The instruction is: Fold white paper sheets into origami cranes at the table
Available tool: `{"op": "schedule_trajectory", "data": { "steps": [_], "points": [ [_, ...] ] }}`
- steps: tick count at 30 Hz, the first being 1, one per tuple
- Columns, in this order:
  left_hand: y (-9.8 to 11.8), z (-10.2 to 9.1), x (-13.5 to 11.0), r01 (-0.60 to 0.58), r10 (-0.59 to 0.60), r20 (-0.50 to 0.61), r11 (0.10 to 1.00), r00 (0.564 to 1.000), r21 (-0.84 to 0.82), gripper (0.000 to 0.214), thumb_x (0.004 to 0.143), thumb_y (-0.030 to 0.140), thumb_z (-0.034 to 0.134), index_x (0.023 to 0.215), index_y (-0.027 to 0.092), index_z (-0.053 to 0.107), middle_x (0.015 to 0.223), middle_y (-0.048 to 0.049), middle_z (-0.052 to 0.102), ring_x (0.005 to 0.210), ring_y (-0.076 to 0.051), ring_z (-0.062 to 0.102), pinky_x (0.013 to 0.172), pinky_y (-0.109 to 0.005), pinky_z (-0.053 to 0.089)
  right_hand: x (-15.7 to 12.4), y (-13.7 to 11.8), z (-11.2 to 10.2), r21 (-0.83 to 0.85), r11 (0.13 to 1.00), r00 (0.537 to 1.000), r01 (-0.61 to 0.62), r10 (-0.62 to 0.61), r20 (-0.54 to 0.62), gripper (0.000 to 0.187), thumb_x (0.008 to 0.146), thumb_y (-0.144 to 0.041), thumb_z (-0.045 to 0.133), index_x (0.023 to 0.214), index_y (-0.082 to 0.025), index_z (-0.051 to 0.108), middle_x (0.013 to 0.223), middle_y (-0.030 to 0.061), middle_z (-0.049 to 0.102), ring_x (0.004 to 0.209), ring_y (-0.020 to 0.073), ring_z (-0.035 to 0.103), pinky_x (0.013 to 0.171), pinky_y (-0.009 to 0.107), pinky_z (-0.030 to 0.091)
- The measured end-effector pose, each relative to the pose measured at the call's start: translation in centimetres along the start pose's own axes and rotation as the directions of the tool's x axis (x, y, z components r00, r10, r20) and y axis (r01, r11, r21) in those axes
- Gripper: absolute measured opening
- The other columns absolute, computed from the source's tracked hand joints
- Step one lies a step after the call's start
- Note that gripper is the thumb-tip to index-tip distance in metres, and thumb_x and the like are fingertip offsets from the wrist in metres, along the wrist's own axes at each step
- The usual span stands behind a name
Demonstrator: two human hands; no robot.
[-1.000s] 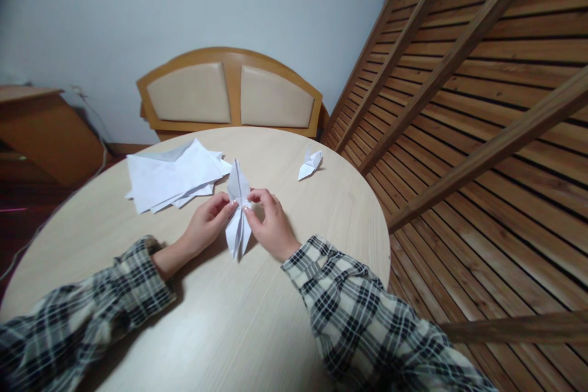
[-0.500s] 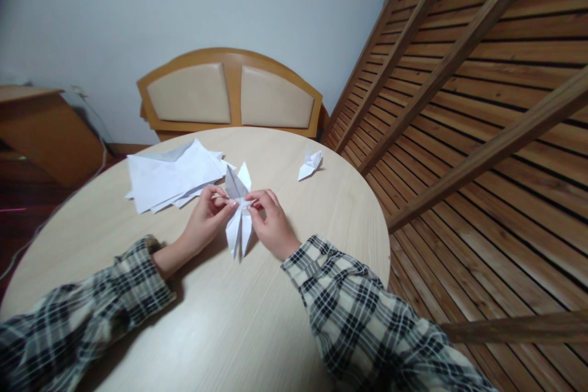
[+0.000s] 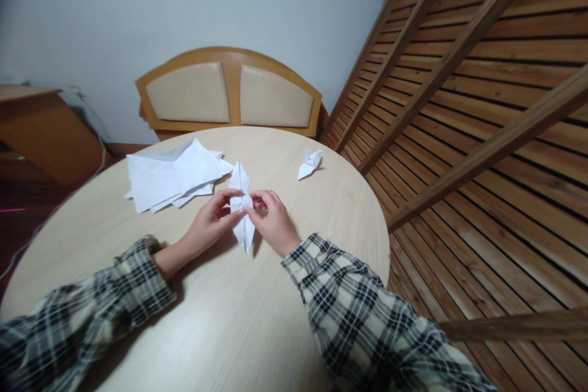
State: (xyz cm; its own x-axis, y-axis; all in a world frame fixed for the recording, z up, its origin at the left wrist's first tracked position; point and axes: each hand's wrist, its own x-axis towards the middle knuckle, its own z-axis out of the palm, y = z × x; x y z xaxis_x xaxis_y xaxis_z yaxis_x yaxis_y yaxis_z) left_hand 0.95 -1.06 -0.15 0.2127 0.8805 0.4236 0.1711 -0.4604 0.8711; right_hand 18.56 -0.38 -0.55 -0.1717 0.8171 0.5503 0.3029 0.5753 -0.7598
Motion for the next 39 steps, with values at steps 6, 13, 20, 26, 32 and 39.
{"op": "schedule_trajectory", "data": {
  "steps": [6, 13, 20, 26, 32, 39],
  "points": [
    [-0.21, -0.15, -0.09, -0.004, 0.001, 0.035, 0.994, 0.999, 0.105, 0.040, 0.085, 0.022, 0.063, 0.124, 0.015, 0.055, 0.126, -0.0147, 0.060, 0.095, -0.019, 0.064, 0.081, -0.035, 0.055, -0.01, -0.63, -0.55, -0.238, 0.962, 0.988, 0.134, -0.112, 0.104, 0.033, 0.083, -0.011, 0.063, 0.114, -0.021, 0.058, 0.111, 0.0082, 0.065, 0.097, 0.0198, 0.063, 0.090, 0.042, 0.055],
    [-0.34, -0.27, -0.16, -0.051, 0.038, 0.068, 0.980, 0.997, 0.193, 0.042, 0.088, 0.021, 0.058, 0.129, 0.013, 0.055, 0.125, -0.0158, 0.064, 0.093, -0.019, 0.064, 0.083, -0.038, 0.055, 0.22, -0.60, -0.90, -0.407, 0.892, 0.978, 0.195, -0.147, 0.147, 0.029, 0.087, -0.014, 0.062, 0.115, -0.021, 0.058, 0.109, 0.0082, 0.070, 0.092, 0.0214, 0.066, 0.090, 0.045, 0.051],
    [-0.69, -0.31, -0.42, -0.121, 0.096, 0.103, 0.955, 0.990, 0.270, 0.043, 0.090, 0.023, 0.056, 0.132, 0.013, 0.054, 0.128, -0.0166, 0.064, 0.102, -0.021, 0.064, 0.089, -0.041, 0.054, 0.28, -0.85, -0.86, -0.402, 0.903, 0.985, 0.154, -0.107, 0.137, 0.023, 0.086, -0.017, 0.062, 0.109, -0.020, 0.057, 0.103, 0.0070, 0.069, 0.087, 0.0204, 0.064, 0.086, 0.042, 0.051],
    [-0.50, -0.19, -0.32, -0.110, 0.091, 0.081, 0.954, 0.993, 0.278, 0.041, 0.090, 0.021, 0.056, 0.131, 0.015, 0.054, 0.125, -0.0149, 0.064, 0.097, -0.020, 0.064, 0.087, -0.039, 0.055, 0.33, -0.48, -0.74, -0.257, 0.965, 0.996, 0.060, -0.040, 0.081, 0.030, 0.080, -0.005, 0.053, 0.104, -0.021, 0.057, 0.100, 0.0050, 0.066, 0.090, 0.0188, 0.062, 0.085, 0.038, 0.051],
    [-0.23, -0.26, -0.08, -0.051, 0.050, 0.010, 0.968, 0.999, 0.246, 0.033, 0.087, 0.017, 0.057, 0.120, 0.017, 0.055, 0.115, -0.0105, 0.064, 0.095, -0.018, 0.062, 0.083, -0.036, 0.055, 0.30, 0.06, -0.53, 0.035, 0.999, 0.999, -0.035, 0.035, 0.019, 0.024, 0.081, -0.006, 0.054, 0.097, -0.021, 0.063, 0.097, 0.0025, 0.066, 0.089, 0.0151, 0.062, 0.083, 0.032, 0.053],
    [-0.28, -0.74, 0.32, 0.031, -0.026, -0.028, 0.975, 0.999, 0.218, 0.028, 0.085, 0.020, 0.062, 0.112, 0.017, 0.058, 0.088, -0.0021, 0.064, 0.075, -0.015, 0.060, 0.070, -0.030, 0.052, 0.17, -0.35, -0.73, -0.003, 0.999, 0.999, 0.042, -0.042, 0.006, 0.030, 0.082, -0.004, 0.054, 0.102, -0.022, 0.068, 0.099, 0.0033, 0.065, 0.093, 0.0160, 0.062, 0.084, 0.033, 0.053]
  ]
}}
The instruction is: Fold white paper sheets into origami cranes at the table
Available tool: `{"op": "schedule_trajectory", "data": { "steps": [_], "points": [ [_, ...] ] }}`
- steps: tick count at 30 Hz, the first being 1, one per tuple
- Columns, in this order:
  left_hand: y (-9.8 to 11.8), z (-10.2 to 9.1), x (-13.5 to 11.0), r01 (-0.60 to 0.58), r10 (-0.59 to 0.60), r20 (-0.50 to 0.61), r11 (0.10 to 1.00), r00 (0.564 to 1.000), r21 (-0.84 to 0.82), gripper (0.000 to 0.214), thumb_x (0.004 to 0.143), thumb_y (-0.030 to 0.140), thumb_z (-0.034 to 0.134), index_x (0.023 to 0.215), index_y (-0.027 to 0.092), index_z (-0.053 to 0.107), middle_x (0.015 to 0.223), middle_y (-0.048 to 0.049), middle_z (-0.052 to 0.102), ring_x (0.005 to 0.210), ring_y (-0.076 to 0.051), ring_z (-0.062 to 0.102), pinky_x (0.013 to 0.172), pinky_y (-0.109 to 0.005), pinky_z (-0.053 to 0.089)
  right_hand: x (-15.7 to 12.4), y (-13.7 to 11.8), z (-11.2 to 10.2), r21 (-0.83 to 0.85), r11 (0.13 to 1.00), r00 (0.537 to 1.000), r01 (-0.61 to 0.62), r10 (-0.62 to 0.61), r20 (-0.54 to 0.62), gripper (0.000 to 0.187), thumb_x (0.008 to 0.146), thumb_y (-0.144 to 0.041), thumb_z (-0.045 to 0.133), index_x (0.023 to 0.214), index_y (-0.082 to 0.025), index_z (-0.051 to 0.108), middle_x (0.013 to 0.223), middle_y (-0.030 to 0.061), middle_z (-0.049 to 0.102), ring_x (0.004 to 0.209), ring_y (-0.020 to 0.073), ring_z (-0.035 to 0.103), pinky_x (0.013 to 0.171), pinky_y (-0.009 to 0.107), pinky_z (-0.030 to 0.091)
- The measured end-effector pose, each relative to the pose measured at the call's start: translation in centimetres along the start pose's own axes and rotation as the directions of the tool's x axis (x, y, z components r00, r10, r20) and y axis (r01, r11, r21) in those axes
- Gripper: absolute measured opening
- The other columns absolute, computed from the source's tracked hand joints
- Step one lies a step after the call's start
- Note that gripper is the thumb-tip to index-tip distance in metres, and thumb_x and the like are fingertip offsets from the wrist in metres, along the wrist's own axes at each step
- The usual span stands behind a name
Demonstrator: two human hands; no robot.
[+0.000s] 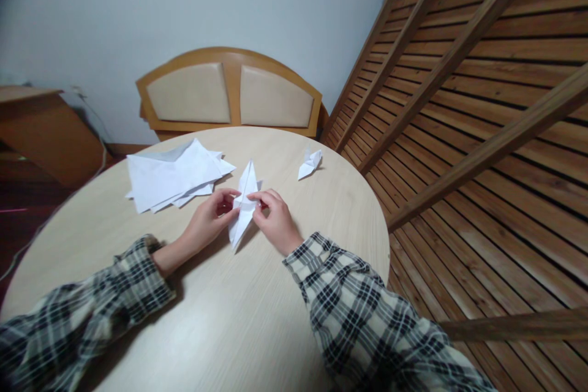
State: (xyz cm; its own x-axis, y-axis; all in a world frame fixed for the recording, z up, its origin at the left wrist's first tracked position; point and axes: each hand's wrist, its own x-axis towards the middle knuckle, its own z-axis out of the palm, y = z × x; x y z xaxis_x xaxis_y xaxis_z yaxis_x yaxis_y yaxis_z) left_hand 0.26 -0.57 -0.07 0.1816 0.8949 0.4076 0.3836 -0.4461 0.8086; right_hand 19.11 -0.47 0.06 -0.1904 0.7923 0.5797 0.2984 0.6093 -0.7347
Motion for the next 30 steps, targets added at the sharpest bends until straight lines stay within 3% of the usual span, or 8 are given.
{"op": "schedule_trajectory", "data": {
  "steps": [8, 18, 22, 25, 28, 30],
  "points": [
    [0.2, -0.4, 0.1, -0.030, 0.030, 0.068, 1.000, 0.997, 0.000, 0.030, 0.090, 0.029, 0.061, 0.117, 0.017, 0.060, 0.084, -0.0030, 0.072, 0.072, -0.015, 0.065, 0.066, -0.028, 0.051, 0.0, 0.3, -0.1, -0.047, 0.998, 0.999, -0.037, 0.035, -0.036, 0.033, 0.081, -0.005, 0.053, 0.104, -0.022, 0.070, 0.097, 0.0037, 0.063, 0.086, 0.0156, 0.062, 0.079, 0.032, 0.054],
    [0.0, -0.6, -0.2, -0.015, 0.014, 0.023, 0.998, 1.000, 0.060, 0.020, 0.093, 0.027, 0.053, 0.111, 0.018, 0.049, 0.074, -0.0006, 0.067, 0.062, -0.014, 0.058, 0.056, -0.027, 0.042, 0.1, 0.3, 0.0, -0.010, 0.999, 0.998, -0.033, 0.032, -0.046, 0.031, 0.080, -0.005, 0.051, 0.102, -0.021, 0.065, 0.102, 0.0049, 0.064, 0.092, 0.0167, 0.062, 0.081, 0.033, 0.054],
    [0.2, -0.4, 0.1, -0.024, 0.021, -0.060, 0.998, 0.998, -0.055, 0.014, 0.091, 0.027, 0.053, 0.099, 0.018, 0.060, 0.089, -0.0045, 0.067, 0.077, -0.016, 0.060, 0.069, -0.030, 0.048, -0.2, 1.1, 0.5, 0.085, 0.990, 0.990, -0.116, 0.122, -0.076, 0.041, 0.081, -0.007, 0.055, 0.118, -0.023, 0.051, 0.099, 0.0033, 0.063, 0.086, 0.0156, 0.063, 0.080, 0.033, 0.055],
    [0.2, -0.2, 0.2, 0.027, -0.033, -0.028, 0.984, 0.999, -0.177, 0.026, 0.091, 0.028, 0.053, 0.112, 0.017, 0.064, 0.106, -0.0081, 0.068, 0.089, -0.018, 0.061, 0.080, -0.033, 0.050, -0.3, 2.0, 0.9, 0.177, 0.970, 0.980, -0.165, 0.181, -0.079, 0.052, 0.082, -0.011, 0.057, 0.129, -0.024, 0.039, 0.093, 0.0003, 0.061, 0.082, 0.0150, 0.065, 0.078, 0.032, 0.056],
    [-0.1, -0.1, 0.1, 0.089, -0.085, 0.027, 0.965, 0.996, -0.248, 0.035, 0.091, 0.029, 0.054, 0.123, 0.017, 0.063, 0.116, -0.0103, 0.067, 0.093, -0.019, 0.061, 0.084, -0.036, 0.051, -0.3, 2.5, 1.1, 0.273, 0.944, 0.976, -0.186, 0.210, -0.059, 0.050, 0.083, -0.014, 0.056, 0.128, -0.025, 0.036, 0.094, 0.0000, 0.061, 0.081, 0.0147, 0.067, 0.075, 0.031, 0.057],
    [-0.4, -0.1, 0.1, 0.069, -0.062, 0.040, 0.973, 0.997, -0.221, 0.035, 0.091, 0.029, 0.056, 0.124, 0.019, 0.064, 0.120, -0.0109, 0.064, 0.101, -0.021, 0.060, 0.087, -0.038, 0.051, -0.2, 2.3, 1.0, 0.301, 0.936, 0.976, -0.182, 0.209, -0.060, 0.046, 0.085, -0.014, 0.055, 0.126, -0.026, 0.037, 0.094, 0.0003, 0.061, 0.083, 0.0151, 0.068, 0.077, 0.031, 0.057]
  ]
}}
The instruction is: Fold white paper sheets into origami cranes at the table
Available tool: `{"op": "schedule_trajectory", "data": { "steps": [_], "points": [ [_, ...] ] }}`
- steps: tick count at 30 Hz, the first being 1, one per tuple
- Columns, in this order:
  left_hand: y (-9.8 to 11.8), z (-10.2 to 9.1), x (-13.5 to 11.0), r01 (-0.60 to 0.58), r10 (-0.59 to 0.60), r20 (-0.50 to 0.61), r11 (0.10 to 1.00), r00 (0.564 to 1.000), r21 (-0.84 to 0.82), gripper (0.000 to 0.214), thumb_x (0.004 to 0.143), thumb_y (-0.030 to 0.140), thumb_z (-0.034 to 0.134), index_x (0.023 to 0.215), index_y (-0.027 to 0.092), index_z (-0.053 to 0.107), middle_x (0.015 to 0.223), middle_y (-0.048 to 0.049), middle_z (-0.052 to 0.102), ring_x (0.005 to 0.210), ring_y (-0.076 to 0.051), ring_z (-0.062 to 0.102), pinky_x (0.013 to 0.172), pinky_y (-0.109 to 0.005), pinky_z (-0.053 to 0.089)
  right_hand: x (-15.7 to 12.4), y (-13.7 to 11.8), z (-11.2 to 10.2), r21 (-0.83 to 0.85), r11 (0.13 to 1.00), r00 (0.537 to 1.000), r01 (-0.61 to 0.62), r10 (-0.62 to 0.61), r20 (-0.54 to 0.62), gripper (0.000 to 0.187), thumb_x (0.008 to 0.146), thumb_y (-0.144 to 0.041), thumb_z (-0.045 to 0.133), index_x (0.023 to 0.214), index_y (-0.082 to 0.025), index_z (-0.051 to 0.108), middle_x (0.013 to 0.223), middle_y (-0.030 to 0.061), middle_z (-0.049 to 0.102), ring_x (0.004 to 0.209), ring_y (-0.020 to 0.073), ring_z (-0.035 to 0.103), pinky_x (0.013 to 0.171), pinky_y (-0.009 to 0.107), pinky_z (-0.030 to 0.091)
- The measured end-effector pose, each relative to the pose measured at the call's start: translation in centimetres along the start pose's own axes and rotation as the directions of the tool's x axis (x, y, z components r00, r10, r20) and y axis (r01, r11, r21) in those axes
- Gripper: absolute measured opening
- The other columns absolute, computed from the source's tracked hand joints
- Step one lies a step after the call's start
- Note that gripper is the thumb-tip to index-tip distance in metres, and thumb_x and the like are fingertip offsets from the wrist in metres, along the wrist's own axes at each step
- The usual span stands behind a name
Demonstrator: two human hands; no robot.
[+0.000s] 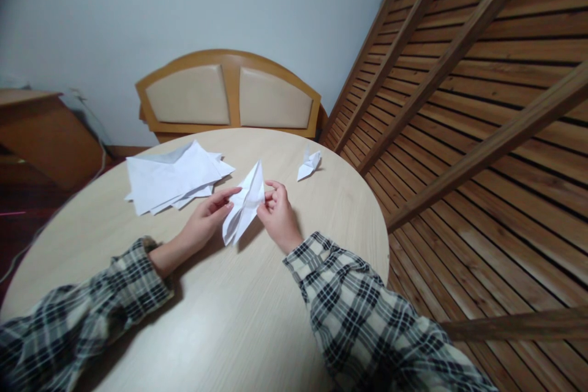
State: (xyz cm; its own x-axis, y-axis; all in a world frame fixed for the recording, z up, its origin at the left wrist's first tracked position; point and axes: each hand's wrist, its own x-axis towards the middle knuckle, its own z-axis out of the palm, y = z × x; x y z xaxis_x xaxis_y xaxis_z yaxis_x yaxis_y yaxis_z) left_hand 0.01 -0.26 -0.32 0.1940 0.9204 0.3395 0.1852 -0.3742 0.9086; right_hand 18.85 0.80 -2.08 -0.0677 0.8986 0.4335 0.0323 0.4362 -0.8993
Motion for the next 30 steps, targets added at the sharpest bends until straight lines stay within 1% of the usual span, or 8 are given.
{"op": "schedule_trajectory", "data": {
  "steps": [4, 7, 10, 15, 17, 21, 24, 30],
  "points": [
    [-0.1, -0.1, 0.0, -0.132, 0.137, -0.007, 0.970, 0.991, 0.204, 0.031, 0.089, 0.027, 0.060, 0.118, 0.021, 0.068, 0.118, -0.0101, 0.058, 0.115, -0.024, 0.054, 0.097, -0.041, 0.049, -0.2, -1.2, 0.2, -0.090, 0.991, 0.995, 0.097, -0.098, -0.010, 0.041, 0.087, -0.015, 0.057, 0.124, -0.025, 0.041, 0.093, 0.0013, 0.062, 0.092, 0.0162, 0.066, 0.090, 0.035, 0.056],
    [0.4, 0.2, 0.0, -0.166, 0.158, 0.056, 0.957, 0.986, 0.238, 0.025, 0.095, 0.029, 0.052, 0.111, 0.019, 0.069, 0.110, -0.0099, 0.063, 0.107, -0.022, 0.058, 0.098, -0.042, 0.049, -0.6, -2.0, 0.4, -0.179, 0.962, 0.978, 0.208, -0.203, 0.045, 0.038, 0.088, -0.015, 0.058, 0.122, -0.026, 0.044, 0.097, 0.0024, 0.063, 0.096, 0.0167, 0.066, 0.093, 0.037, 0.055],
    [0.8, 0.5, -0.1, -0.130, 0.118, 0.077, 0.978, 0.990, 0.166, 0.034, 0.101, 0.037, 0.039, 0.102, 0.019, 0.068, 0.104, -0.0093, 0.069, 0.100, -0.023, 0.062, 0.099, -0.043, 0.049, -1.0, -2.6, 0.6, -0.244, 0.921, 0.952, 0.305, -0.283, 0.121, 0.037, 0.090, -0.016, 0.058, 0.123, -0.026, 0.044, 0.101, 0.0033, 0.064, 0.099, 0.0177, 0.066, 0.096, 0.040, 0.054],
    [0.6, 0.7, -0.3, -0.001, 0.000, 0.044, 1.000, 0.999, 0.026, 0.035, 0.093, 0.051, 0.054, 0.106, 0.020, 0.066, 0.107, -0.0093, 0.073, 0.098, -0.025, 0.065, 0.088, -0.038, 0.054, -1.2, -3.1, 0.6, -0.307, 0.874, 0.919, 0.378, -0.313, 0.241, 0.034, 0.093, -0.020, 0.057, 0.125, -0.026, 0.045, 0.117, 0.0073, 0.063, 0.110, 0.0202, 0.064, 0.099, 0.043, 0.054],
    [0.6, 0.7, -0.4, 0.037, -0.037, 0.025, 0.999, 0.999, -0.012, 0.039, 0.094, 0.052, 0.052, 0.107, 0.018, 0.065, 0.103, -0.0095, 0.072, 0.089, -0.023, 0.065, 0.078, -0.035, 0.055, -1.1, -3.1, 0.6, -0.339, 0.847, 0.907, 0.409, -0.334, 0.258, 0.031, 0.092, -0.018, 0.057, 0.121, -0.026, 0.047, 0.115, 0.0071, 0.063, 0.110, 0.0210, 0.063, 0.098, 0.044, 0.054],
    [0.8, 0.7, -0.7, 0.077, -0.077, 0.058, 0.997, 0.995, 0.005, 0.036, 0.097, 0.048, 0.047, 0.101, 0.017, 0.063, 0.088, -0.0062, 0.070, 0.074, -0.019, 0.061, 0.068, -0.031, 0.054, -0.7, -3.3, 0.6, -0.410, 0.818, 0.915, 0.404, -0.357, 0.189, 0.026, 0.089, -0.016, 0.060, 0.110, -0.025, 0.049, 0.105, 0.0054, 0.060, 0.101, 0.0213, 0.061, 0.091, 0.043, 0.055],
    [0.9, 0.9, -0.8, 0.040, -0.044, 0.086, 0.998, 0.995, 0.049, 0.033, 0.097, 0.045, 0.047, 0.098, 0.016, 0.063, 0.089, -0.0065, 0.069, 0.079, -0.019, 0.061, 0.075, -0.032, 0.054, -0.6, -3.4, 0.5, -0.464, 0.806, 0.930, 0.368, -0.333, 0.158, 0.028, 0.085, -0.016, 0.064, 0.107, -0.025, 0.049, 0.103, 0.0059, 0.057, 0.099, 0.0224, 0.058, 0.090, 0.043, 0.054],
    [0.8, 1.2, -1.1, -0.016, -0.001, 0.147, 0.994, 0.989, 0.112, 0.034, 0.098, 0.045, 0.043, 0.099, 0.017, 0.062, 0.093, -0.0064, 0.068, 0.083, -0.020, 0.061, 0.079, -0.034, 0.051, -0.7, -3.7, 0.4, -0.557, 0.757, 0.939, 0.342, -0.288, 0.186, 0.035, 0.080, -0.012, 0.064, 0.110, -0.024, 0.050, 0.106, 0.0070, 0.057, 0.106, 0.0255, 0.055, 0.097, 0.047, 0.050]
  ]
}}
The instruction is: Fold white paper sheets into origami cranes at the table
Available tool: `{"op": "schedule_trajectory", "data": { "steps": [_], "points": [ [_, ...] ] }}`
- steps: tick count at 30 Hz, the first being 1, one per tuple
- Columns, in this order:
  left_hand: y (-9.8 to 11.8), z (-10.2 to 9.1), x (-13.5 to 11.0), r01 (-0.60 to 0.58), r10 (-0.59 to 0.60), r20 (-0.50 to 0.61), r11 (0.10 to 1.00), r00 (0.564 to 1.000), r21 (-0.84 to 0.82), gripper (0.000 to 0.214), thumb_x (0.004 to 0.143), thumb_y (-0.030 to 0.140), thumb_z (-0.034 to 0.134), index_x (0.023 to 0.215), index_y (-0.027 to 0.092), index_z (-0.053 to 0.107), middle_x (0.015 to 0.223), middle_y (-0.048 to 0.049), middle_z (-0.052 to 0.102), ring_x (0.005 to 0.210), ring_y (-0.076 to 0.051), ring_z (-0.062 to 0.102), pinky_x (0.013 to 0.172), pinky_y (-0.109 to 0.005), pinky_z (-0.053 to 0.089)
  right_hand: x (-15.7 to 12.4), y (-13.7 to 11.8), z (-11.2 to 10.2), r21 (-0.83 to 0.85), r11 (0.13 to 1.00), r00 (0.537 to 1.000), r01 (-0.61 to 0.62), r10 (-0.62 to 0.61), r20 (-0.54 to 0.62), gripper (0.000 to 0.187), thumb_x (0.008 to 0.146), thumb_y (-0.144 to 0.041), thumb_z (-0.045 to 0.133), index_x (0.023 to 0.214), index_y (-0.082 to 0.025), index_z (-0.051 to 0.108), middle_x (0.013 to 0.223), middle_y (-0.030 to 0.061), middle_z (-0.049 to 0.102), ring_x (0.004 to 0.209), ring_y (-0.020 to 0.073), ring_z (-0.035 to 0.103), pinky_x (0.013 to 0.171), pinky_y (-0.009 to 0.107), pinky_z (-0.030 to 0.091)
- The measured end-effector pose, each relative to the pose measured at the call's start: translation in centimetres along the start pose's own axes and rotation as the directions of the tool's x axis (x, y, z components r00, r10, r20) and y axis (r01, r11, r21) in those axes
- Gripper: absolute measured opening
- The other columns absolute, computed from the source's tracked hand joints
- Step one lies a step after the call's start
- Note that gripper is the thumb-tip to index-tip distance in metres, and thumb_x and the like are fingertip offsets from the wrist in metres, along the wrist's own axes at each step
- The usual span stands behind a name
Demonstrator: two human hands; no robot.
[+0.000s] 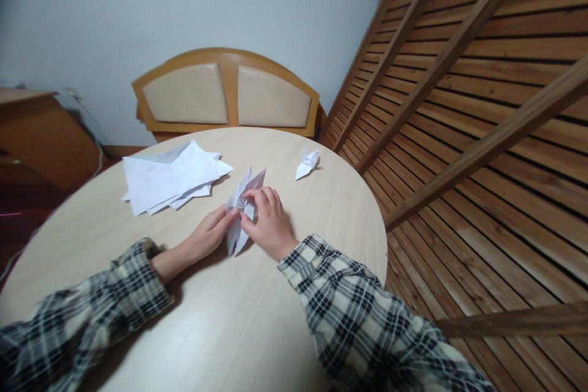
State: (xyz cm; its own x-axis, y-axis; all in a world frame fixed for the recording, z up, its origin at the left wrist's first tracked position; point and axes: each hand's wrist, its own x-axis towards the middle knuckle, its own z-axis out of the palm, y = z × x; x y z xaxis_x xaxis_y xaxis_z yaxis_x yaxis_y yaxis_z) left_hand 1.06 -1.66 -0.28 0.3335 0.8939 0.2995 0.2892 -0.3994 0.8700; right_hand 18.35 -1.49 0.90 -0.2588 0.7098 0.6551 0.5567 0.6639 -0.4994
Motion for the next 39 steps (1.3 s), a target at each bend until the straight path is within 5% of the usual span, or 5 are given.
{"op": "schedule_trajectory", "data": {
  "steps": [21, 25, 30, 36, 39],
  "points": [
    [0.1, -0.1, 0.1, -0.040, 0.040, 0.003, 0.988, 0.999, 0.149, 0.032, 0.098, 0.039, 0.039, 0.094, 0.016, 0.061, 0.085, -0.0065, 0.070, 0.077, -0.021, 0.063, 0.076, -0.035, 0.051, 0.1, 0.8, 0.5, 0.043, 0.999, 1.000, -0.029, 0.028, 0.011, 0.032, 0.078, -0.008, 0.054, 0.106, -0.022, 0.050, 0.103, 0.0073, 0.054, 0.100, 0.0233, 0.055, 0.092, 0.043, 0.051],
    [-0.5, -0.1, 0.1, -0.039, 0.056, -0.111, 0.988, 0.992, 0.148, 0.041, 0.098, 0.038, 0.042, 0.129, 0.014, 0.053, 0.117, -0.0145, 0.069, 0.097, -0.023, 0.065, 0.088, -0.040, 0.051, 0.2, 1.1, 0.4, 0.118, 0.990, 0.997, -0.076, 0.076, 0.006, 0.033, 0.076, -0.002, 0.051, 0.102, -0.022, 0.051, 0.101, 0.0055, 0.053, 0.096, 0.0207, 0.056, 0.091, 0.041, 0.052],
    [-0.6, -0.4, 0.3, -0.047, 0.082, -0.257, 0.989, 0.963, 0.142, 0.065, 0.097, 0.037, 0.046, 0.156, 0.019, 0.025, 0.157, -0.0173, 0.039, 0.127, -0.026, 0.054, 0.108, -0.045, 0.043, 0.2, 1.4, 0.3, 0.193, 0.975, 0.993, -0.111, 0.105, 0.045, 0.026, 0.080, -0.003, 0.053, 0.096, -0.023, 0.054, 0.098, 0.0030, 0.054, 0.089, 0.0170, 0.057, 0.087, 0.037, 0.053],
    [-0.3, -0.9, 0.4, -0.125, 0.149, -0.224, 0.985, 0.963, 0.116, 0.039, 0.100, 0.030, 0.040, 0.134, 0.019, 0.055, 0.138, -0.0119, 0.061, 0.128, -0.024, 0.055, 0.112, -0.045, 0.041, 0.2, 1.7, 0.3, 0.296, 0.945, 0.990, -0.141, 0.128, 0.062, 0.024, 0.082, -0.004, 0.055, 0.097, -0.022, 0.059, 0.098, 0.0023, 0.058, 0.085, 0.0141, 0.059, 0.081, 0.033, 0.055],
    [-0.5, -0.8, 0.4, -0.119, 0.144, -0.210, 0.985, 0.967, 0.126, 0.037, 0.100, 0.032, 0.043, 0.131, 0.017, 0.057, 0.134, -0.0127, 0.063, 0.124, -0.024, 0.058, 0.108, -0.044, 0.045, 0.1, 1.8, 0.4, 0.311, 0.939, 0.989, -0.145, 0.135, 0.055, 0.028, 0.083, -0.004, 0.055, 0.103, -0.022, 0.061, 0.102, 0.0031, 0.057, 0.086, 0.0134, 0.059, 0.083, 0.032, 0.055]
  ]
}}
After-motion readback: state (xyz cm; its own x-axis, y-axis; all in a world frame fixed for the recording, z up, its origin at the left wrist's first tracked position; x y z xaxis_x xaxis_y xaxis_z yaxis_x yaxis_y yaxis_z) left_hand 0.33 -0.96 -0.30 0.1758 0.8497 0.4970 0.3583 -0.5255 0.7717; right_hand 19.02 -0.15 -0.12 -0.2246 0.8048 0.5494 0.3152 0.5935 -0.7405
